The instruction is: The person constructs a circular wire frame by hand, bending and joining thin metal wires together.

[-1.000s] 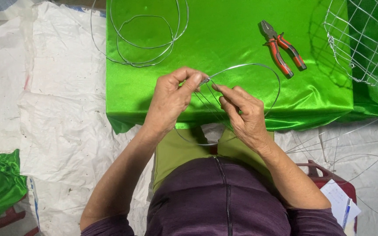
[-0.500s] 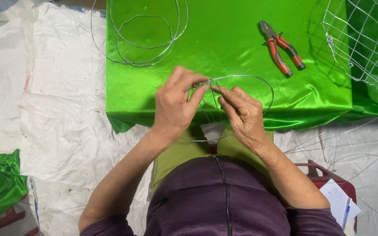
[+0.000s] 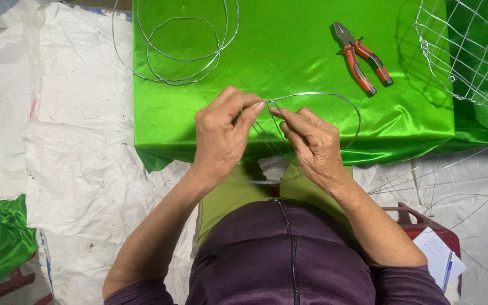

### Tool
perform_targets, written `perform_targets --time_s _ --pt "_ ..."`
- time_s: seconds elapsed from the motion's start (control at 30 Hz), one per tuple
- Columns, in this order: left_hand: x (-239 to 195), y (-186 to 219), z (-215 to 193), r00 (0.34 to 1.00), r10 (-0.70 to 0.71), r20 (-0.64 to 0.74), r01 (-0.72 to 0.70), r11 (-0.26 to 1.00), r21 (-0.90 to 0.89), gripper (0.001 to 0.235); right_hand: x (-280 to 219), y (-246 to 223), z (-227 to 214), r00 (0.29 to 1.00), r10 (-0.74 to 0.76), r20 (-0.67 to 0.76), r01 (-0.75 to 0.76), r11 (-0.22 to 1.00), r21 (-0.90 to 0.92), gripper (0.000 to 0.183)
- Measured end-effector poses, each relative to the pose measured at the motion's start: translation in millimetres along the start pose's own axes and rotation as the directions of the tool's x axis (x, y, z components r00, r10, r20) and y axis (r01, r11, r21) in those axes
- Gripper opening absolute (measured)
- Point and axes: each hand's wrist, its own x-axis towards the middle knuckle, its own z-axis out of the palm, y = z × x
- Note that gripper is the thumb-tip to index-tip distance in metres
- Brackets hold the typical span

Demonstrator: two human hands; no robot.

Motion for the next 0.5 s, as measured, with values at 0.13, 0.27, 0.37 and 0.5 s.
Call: perform_targets --time_s 0.13,0.27,0.37,0.5 --pt "11 8 -15 0.941 -0.3 0.159 0.338 0.871 -0.357 0.007 6 -8 -3 0.999 0.034 0.031 -0.036 0.997 0.073 0.023" --pt "12 5 -15 0.911 -0.35 0.22 0.411 0.821 -0.396 0.008 7 -7 -2 0.999 0.03 0.019 -0.031 0.997 0.065 0.02" --pt "13 5 -19 0.912 -0.336 0.234 0.404 0.835 -0.374 0.008 11 -14 -2 1.0 0.025 0.008 -0.025 0.997 0.079 0.02" --pt "18 11 -22 0.905 -0.348 0.244 0.417 0.838 -0.351 0.006 12 -13 0 0.999 0.03 0.011 -0.031 0.996 0.081 0.02"
